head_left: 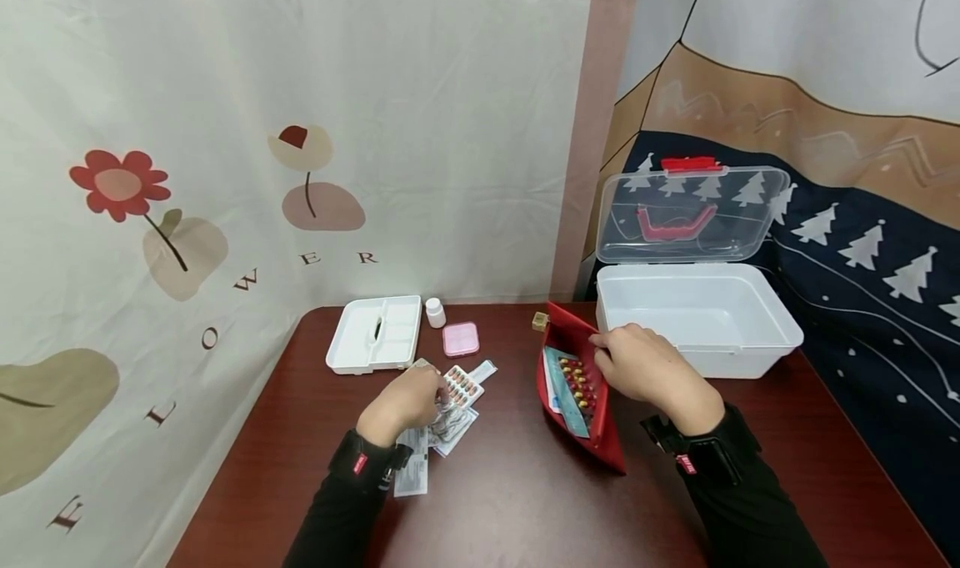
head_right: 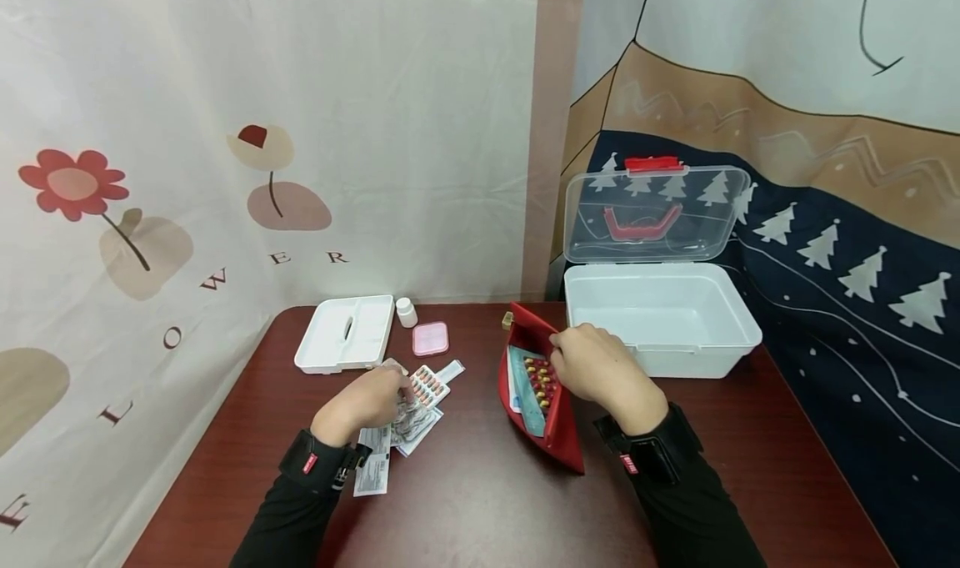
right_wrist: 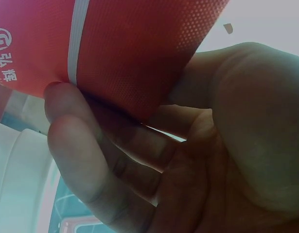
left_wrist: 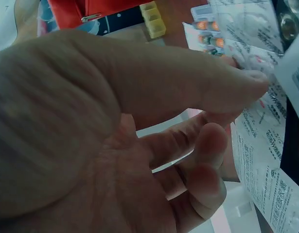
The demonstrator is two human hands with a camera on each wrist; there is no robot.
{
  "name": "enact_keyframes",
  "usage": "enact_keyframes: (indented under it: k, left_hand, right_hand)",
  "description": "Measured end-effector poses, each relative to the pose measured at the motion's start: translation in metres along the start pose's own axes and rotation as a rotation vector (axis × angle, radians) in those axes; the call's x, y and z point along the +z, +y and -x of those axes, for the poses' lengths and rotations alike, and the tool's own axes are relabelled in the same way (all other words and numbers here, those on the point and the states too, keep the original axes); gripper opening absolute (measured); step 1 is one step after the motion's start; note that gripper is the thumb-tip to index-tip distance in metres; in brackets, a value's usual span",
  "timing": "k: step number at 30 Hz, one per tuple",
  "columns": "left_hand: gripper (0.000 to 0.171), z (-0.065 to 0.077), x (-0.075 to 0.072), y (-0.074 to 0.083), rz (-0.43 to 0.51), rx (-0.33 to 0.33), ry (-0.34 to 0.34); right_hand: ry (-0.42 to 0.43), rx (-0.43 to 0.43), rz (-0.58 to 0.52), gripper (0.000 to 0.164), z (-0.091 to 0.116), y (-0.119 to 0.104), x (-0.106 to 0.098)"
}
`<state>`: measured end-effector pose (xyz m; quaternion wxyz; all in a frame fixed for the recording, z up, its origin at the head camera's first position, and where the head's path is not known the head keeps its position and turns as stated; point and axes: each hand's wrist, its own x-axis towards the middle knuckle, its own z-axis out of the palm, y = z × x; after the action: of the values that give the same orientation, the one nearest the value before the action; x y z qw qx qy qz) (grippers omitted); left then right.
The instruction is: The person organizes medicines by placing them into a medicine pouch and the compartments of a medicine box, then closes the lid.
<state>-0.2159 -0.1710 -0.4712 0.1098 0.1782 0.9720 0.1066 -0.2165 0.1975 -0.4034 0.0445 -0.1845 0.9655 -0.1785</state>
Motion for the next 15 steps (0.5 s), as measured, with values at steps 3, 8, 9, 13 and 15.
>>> enact_keyframes:
  k: [3, 8, 9, 13, 15]
  left_hand:
    - [0.026, -0.001, 0.002, 0.002, -0.009, 0.002, -0.015]
    - [0.036, -0.004, 0.005, 0.006, -0.035, 0.001, -0.006]
    - [0.037, -0.004, 0.006, 0.007, -0.043, 0.001, 0.001]
    - [0.039, -0.004, 0.009, 0.010, -0.064, -0.004, 0.015]
    - [0.040, -0.004, 0.009, 0.011, -0.077, -0.002, 0.024]
  right_hand:
    - [-0.002, 0.002, -0.006, 0.037, 0.000, 0.000, 0.000]
    - [0.004, 0.002, -0.011, 0.037, 0.001, 0.000, 0.000]
    - [0.004, 0.002, -0.011, 0.037, 0.001, 0.000, 0.000]
    - [0.011, -0.002, -0.009, 0.037, 0.001, 0.001, 0.000]
    - [0.011, -0.002, -0.011, 0.037, 0.001, 0.001, 0.000]
